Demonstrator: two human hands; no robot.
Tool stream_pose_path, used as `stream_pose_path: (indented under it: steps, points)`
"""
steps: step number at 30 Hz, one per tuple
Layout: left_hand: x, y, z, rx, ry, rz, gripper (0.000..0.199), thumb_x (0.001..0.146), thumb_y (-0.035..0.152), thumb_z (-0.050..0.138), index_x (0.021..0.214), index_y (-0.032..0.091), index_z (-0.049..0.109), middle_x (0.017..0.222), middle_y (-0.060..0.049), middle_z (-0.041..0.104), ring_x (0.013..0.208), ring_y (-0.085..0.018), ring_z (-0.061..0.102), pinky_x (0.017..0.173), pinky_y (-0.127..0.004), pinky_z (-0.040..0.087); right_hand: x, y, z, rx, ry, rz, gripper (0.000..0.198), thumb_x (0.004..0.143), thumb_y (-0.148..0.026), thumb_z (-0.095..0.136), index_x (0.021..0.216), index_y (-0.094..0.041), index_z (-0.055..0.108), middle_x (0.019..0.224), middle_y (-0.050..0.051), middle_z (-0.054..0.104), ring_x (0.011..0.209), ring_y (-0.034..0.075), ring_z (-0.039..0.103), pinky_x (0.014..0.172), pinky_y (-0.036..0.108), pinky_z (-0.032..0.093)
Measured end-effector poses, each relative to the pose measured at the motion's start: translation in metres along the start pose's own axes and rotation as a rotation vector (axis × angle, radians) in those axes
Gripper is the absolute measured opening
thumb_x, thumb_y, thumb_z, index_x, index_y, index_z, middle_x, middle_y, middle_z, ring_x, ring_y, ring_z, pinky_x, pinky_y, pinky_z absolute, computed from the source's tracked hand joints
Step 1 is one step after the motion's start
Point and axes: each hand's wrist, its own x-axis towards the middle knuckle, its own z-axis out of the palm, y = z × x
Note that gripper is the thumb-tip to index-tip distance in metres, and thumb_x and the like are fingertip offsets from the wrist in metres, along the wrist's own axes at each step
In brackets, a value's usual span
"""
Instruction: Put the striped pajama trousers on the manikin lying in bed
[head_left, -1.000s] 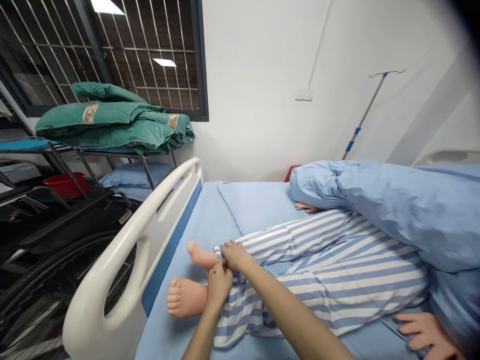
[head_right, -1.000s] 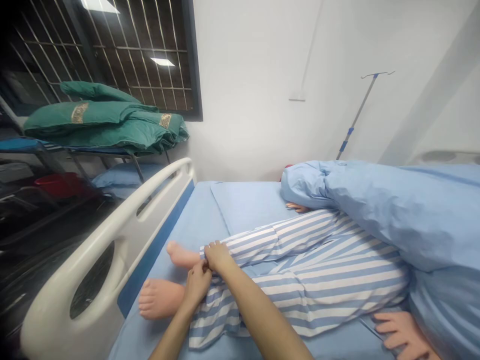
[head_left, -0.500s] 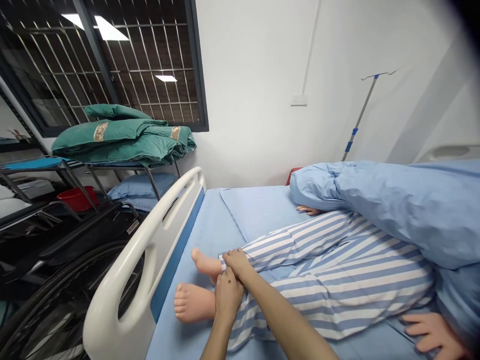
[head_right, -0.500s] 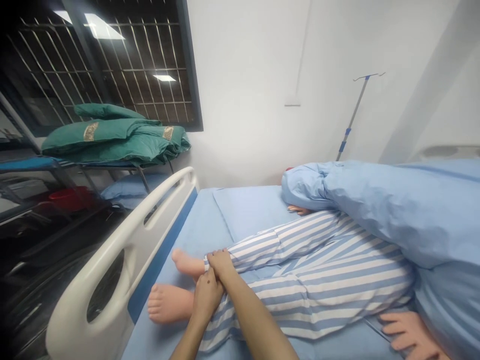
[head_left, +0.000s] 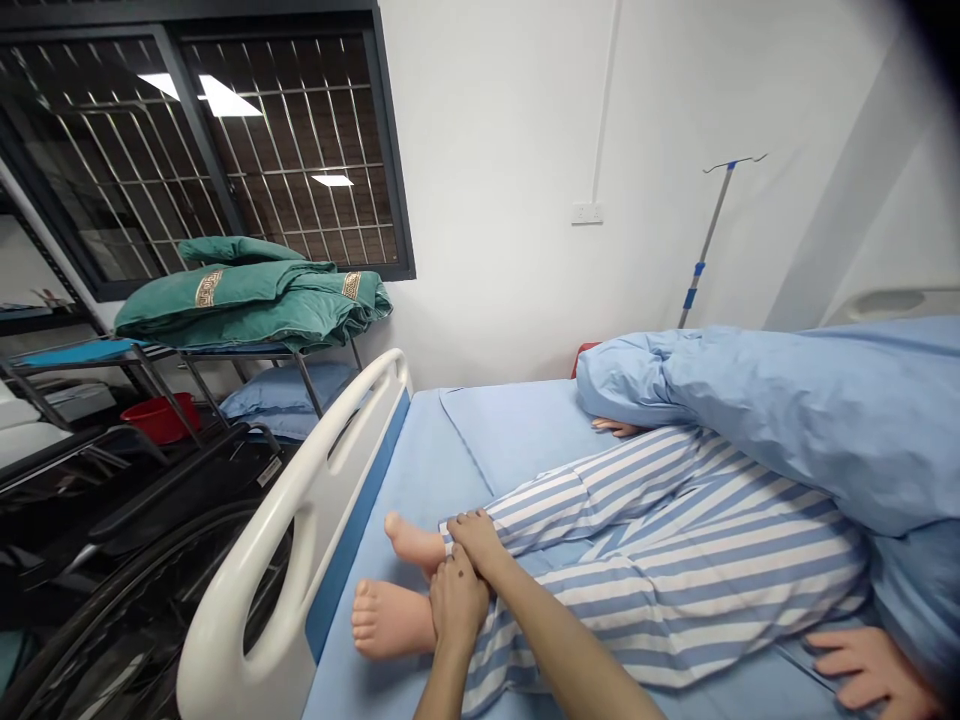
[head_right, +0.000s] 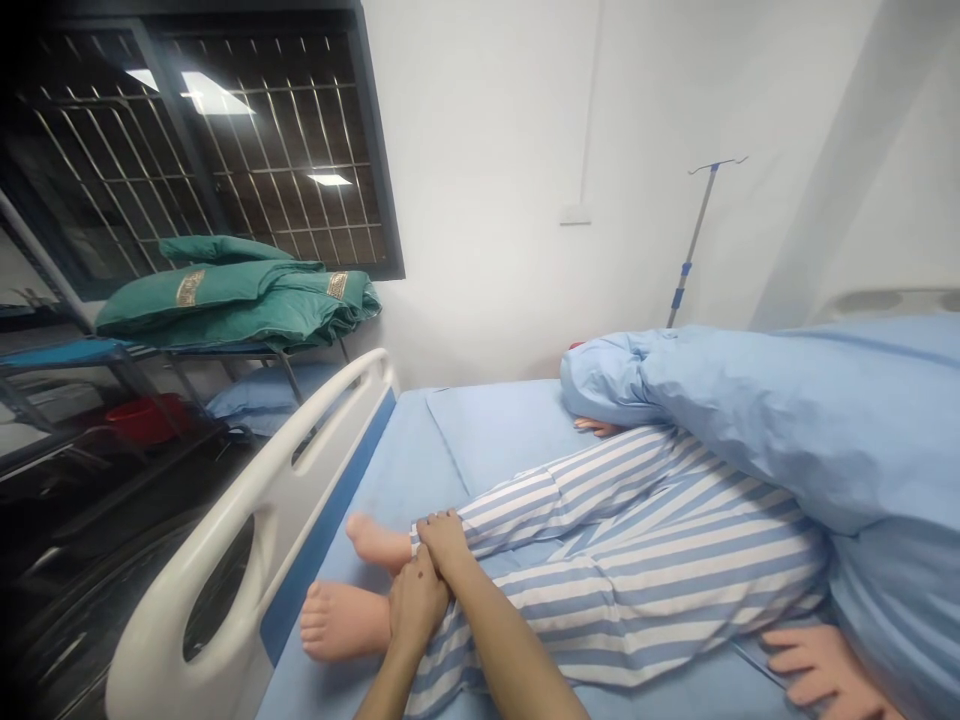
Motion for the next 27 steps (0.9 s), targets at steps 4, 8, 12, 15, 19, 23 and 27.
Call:
stream_pose_path:
  steps: [4, 8, 12, 15, 19, 23, 27]
  points:
    - [-0.001, 0.001, -0.004, -0.013, -0.012, 0.009, 0.033, 0.076, 0.02, 0.034, 0.106, 0.013, 0.046, 0.102, -0.014, 0.058, 0.09, -0.021, 0.054, 0.076, -0.031, 0.035, -0.004, 0.001, -0.009, 0.014, -0.01, -0.038, 0.02, 0.079, -0.019, 0.042, 0.095, -0.016, 0.054, 0.091, 0.011, 0.06, 0.089, 0.022, 0.054, 0.077, 0.038, 0.035]
    - [-0.001, 0.002, -0.005, -0.036, -0.009, 0.002, 0.037, 0.076, 0.018, 0.033, 0.111, 0.013, 0.043, 0.103, -0.012, 0.058, 0.091, -0.02, 0.054, 0.075, -0.029, 0.036, -0.005, 0.009, -0.024, 0.128, -0.088, -0.139, 0.037, 0.067, -0.025, 0.055, 0.102, -0.016, 0.054, 0.096, 0.011, 0.06, 0.088, 0.024, 0.055, 0.077, 0.037, 0.036]
    - [0.001, 0.001, 0.003, -0.046, 0.038, -0.016, 0.041, 0.078, 0.024, 0.033, 0.116, 0.01, 0.039, 0.101, -0.015, 0.059, 0.09, -0.022, 0.055, 0.074, -0.031, 0.037, 0.001, 0.021, -0.036, 0.539, -0.062, -0.038, 0.032, 0.061, -0.02, 0.056, 0.092, -0.017, 0.06, 0.083, 0.003, 0.064, 0.071, 0.015, 0.056, 0.062, 0.023, 0.039]
    - [0.002, 0.001, 0.008, -0.029, 0.039, 0.011, 0.035, 0.078, 0.025, 0.032, 0.107, 0.012, 0.047, 0.099, -0.013, 0.059, 0.09, -0.021, 0.055, 0.076, -0.03, 0.036, 0.01, 0.026, -0.041, 0.683, 0.069, 0.101, 0.02, 0.068, -0.019, 0.048, 0.082, -0.013, 0.061, 0.074, 0.001, 0.062, 0.063, 0.01, 0.052, 0.055, 0.018, 0.034]
    - [0.002, 0.003, 0.009, 0.017, 0.043, 0.022, 0.032, 0.078, 0.026, 0.033, 0.101, 0.015, 0.053, 0.098, -0.011, 0.06, 0.089, -0.02, 0.055, 0.077, -0.03, 0.036, 0.017, 0.022, -0.038, 0.578, 0.21, 0.24, 0.026, 0.076, -0.024, 0.039, 0.065, -0.012, 0.059, 0.06, 0.003, 0.057, 0.056, 0.01, 0.045, 0.051, 0.021, 0.027]
    - [0.003, 0.001, 0.013, 0.037, 0.036, 0.022, 0.033, 0.08, 0.027, 0.029, 0.1, 0.018, 0.053, 0.094, -0.009, 0.06, 0.087, -0.019, 0.055, 0.073, -0.03, 0.037, 0.014, 0.015, -0.025, 0.397, 0.236, 0.345, 0.027, 0.077, -0.027, 0.041, 0.058, -0.015, 0.057, 0.056, 0.002, 0.056, 0.053, 0.01, 0.044, 0.049, 0.024, 0.02]
    - [0.01, -0.002, 0.01, -0.016, -0.008, 0.047, 0.024, 0.078, 0.027, 0.034, 0.085, 0.019, 0.054, 0.085, -0.006, 0.062, 0.08, -0.017, 0.055, 0.067, -0.027, 0.035, 0.011, 0.015, -0.018, 0.413, 0.262, 0.374, 0.03, 0.079, -0.027, 0.039, 0.058, -0.016, 0.056, 0.055, 0.002, 0.055, 0.051, 0.009, 0.041, 0.048, 0.024, 0.018]
